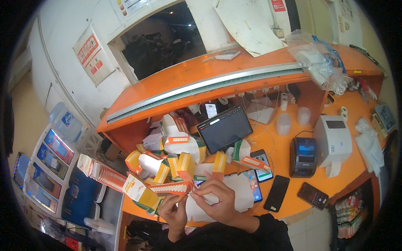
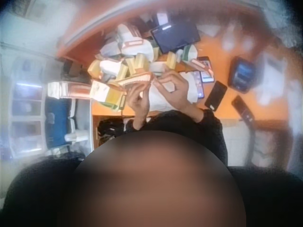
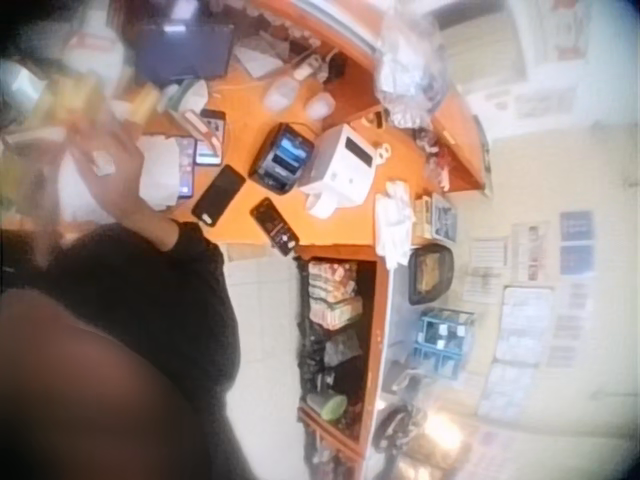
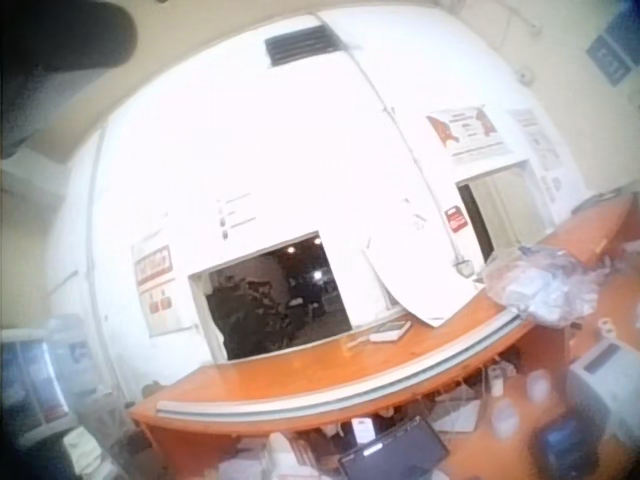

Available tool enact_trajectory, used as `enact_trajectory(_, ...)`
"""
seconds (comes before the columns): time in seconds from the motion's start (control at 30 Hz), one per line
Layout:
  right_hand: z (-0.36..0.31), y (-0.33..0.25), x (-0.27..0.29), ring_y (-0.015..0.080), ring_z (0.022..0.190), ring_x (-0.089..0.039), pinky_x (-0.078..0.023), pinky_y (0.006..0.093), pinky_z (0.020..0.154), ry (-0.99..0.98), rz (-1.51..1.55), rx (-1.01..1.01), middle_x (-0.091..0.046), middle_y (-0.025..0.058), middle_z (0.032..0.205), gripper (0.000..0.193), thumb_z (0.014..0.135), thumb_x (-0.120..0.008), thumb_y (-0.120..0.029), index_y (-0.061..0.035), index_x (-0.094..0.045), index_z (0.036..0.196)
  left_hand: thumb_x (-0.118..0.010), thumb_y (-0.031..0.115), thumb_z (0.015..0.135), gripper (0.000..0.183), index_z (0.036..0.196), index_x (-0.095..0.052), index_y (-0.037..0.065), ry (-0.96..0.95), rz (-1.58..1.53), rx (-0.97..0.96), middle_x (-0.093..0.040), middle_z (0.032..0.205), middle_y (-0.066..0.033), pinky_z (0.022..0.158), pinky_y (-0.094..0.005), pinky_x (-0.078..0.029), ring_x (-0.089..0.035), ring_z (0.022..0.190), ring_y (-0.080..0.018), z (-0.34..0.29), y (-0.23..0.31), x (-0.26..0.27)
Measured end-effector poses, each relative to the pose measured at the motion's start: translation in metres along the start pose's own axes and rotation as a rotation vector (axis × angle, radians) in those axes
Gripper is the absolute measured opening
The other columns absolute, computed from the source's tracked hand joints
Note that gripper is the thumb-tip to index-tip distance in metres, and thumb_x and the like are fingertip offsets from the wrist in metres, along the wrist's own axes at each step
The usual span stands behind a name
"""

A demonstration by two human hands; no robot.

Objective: The person assembles small printed cardboard boxes by folding and interlocking the flaps. They handle multiple flat pieces, fold them into shape, and place the completed boxes on the counter. The process is repeated for several units.

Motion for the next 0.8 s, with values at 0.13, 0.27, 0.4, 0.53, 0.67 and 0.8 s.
enact_trajectory(0.13,-0.002,-0.003,-0.004,0.0149,0.072,-0.060,-0.038,0.0469,0.097,-0.024,-0.023,0.023,-0.060,0.0056,0.075,0.011,0.070,-0.069,0.002,-0.0038,-0.062,0.076,-0.070,-0.008,0.068,0.014,0.078,-0.063,-0.003,-0.065,-0.098,0.043,-0.064,0.078,-0.0120,0.063,-0.0218,-0.045,-0.060,0.072,-0.0154,0.001,-0.003,0.007)
enact_trajectory(0.27,-0.004,-0.003,-0.007,0.0170,0.075,-0.061,-0.037,0.0481,0.097,-0.064,-0.098,0.016,-0.061,0.0060,0.077,0.013,0.070,-0.069,0.002,-0.0044,-0.063,0.079,-0.071,-0.007,0.068,0.012,0.075,-0.062,-0.003,0.042,-0.335,0.188,-0.063,0.080,-0.0102,0.064,-0.0230,-0.046,-0.059,0.071,-0.0136,-0.004,-0.010,0.007)
enact_trajectory(0.4,-0.015,-0.009,-0.015,0.0212,0.092,-0.059,-0.036,0.0500,0.097,-0.085,-0.416,0.231,-0.059,0.0096,0.093,0.020,0.071,-0.070,-0.003,-0.0032,-0.063,0.089,-0.070,-0.006,0.071,0.013,0.079,-0.060,-0.003,0.176,-0.516,0.327,-0.063,0.080,-0.0089,0.062,-0.0231,-0.047,-0.059,0.069,-0.0120,-0.011,-0.012,-0.003)
enact_trajectory(0.53,-0.025,-0.008,-0.026,0.0245,0.109,-0.052,-0.033,0.0511,0.099,-0.202,-0.524,0.210,-0.054,0.0121,0.109,0.036,0.075,-0.068,-0.009,-0.0016,-0.058,0.108,-0.066,-0.004,0.076,0.017,0.086,-0.053,-0.003,0.251,-0.727,0.424,-0.061,0.081,-0.0095,0.064,-0.0200,-0.047,-0.058,0.071,-0.0097,-0.012,-0.016,-0.009)
enact_trajectory(0.67,-0.018,-0.001,-0.014,0.0285,0.115,-0.047,-0.030,0.0483,0.101,-0.079,-0.286,0.119,-0.051,0.0138,0.119,0.046,0.076,-0.067,-0.013,-0.0012,-0.051,0.117,-0.064,-0.001,0.079,0.014,0.085,-0.051,-0.001,0.190,-0.720,0.370,-0.062,0.083,-0.0101,0.067,-0.0212,-0.047,-0.058,0.073,-0.0101,-0.012,-0.023,-0.010)
enact_trajectory(0.8,-0.012,0.011,-0.010,0.0304,0.105,-0.054,-0.035,0.0431,0.099,-0.244,-0.267,-0.017,-0.057,0.0141,0.114,0.041,0.074,-0.068,-0.017,-0.0005,-0.055,0.109,-0.062,0.001,0.081,0.016,0.094,-0.054,-0.003,0.004,-0.794,0.396,-0.063,0.090,-0.0109,0.073,-0.0235,-0.047,-0.059,0.080,-0.0120,-0.020,-0.025,-0.011)
Point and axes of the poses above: each hand's wrist, its own z-axis towards the middle knuckle, its own x-axis out of the back of the hand, y = z × x, the point moved 3 cm from there along z, towards the middle knuckle
